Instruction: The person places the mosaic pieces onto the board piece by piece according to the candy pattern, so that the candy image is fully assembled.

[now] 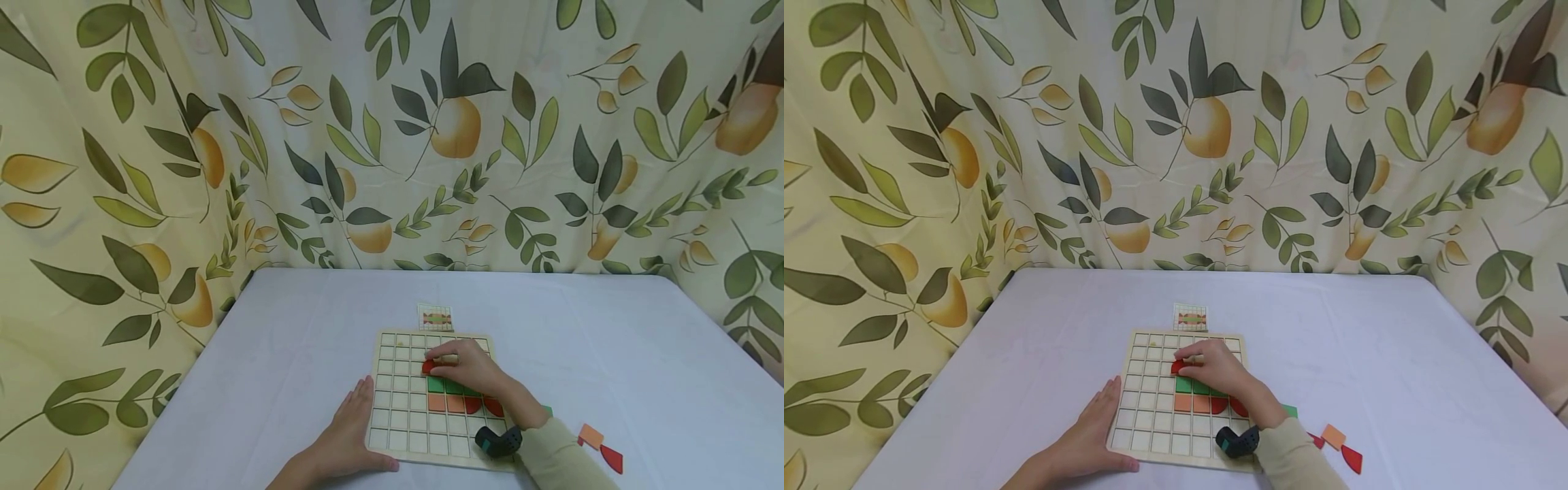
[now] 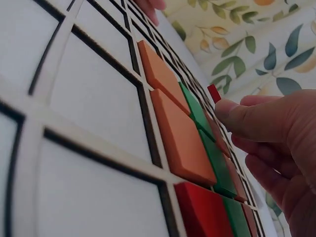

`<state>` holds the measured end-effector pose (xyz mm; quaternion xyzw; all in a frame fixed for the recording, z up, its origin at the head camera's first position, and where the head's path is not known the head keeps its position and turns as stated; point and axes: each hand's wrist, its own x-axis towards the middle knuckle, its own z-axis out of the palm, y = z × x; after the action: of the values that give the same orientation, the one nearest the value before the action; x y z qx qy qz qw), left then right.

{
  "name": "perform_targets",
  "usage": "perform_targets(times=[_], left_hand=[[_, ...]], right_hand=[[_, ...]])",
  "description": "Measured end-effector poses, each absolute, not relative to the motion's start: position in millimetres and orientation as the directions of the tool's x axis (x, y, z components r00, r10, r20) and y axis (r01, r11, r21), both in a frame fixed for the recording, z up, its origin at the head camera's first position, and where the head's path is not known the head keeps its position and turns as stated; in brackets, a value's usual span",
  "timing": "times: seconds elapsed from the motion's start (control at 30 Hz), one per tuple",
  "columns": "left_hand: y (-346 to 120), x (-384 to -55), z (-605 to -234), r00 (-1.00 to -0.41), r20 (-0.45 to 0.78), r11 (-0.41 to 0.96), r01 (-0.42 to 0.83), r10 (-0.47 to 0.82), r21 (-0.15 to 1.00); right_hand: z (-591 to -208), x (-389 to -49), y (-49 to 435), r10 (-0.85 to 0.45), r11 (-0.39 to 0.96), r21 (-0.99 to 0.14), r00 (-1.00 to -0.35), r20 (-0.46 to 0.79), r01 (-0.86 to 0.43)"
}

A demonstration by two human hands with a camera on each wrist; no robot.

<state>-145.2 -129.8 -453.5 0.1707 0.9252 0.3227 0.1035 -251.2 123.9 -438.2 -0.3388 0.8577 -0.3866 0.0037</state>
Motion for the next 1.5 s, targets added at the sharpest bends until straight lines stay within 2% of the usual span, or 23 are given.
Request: perform_targets(times=[0.3, 0.8, 1.5], left_hand=[[-131, -145, -453, -0.916, -0.077, 0.738, 0.265, 0.393, 0.621], [-132, -145, -453, -0.913, -0.071, 0.734, 0.276, 0.403, 0.620], [-133, -144, -453, -0.908, -0.042, 0.726, 0.305, 0.417, 0.616]], right_hand=[[-443, -254, 115, -0.603, 0.449, -0.684, -0.760, 0.242, -0.574], [-438, -255, 103, -0.537, 0.516, -0.720, -0.830, 0.150, -0.465], [-434, -254, 99, -0.509, 0.523, -0.737, -0.850, 0.134, -0.429]])
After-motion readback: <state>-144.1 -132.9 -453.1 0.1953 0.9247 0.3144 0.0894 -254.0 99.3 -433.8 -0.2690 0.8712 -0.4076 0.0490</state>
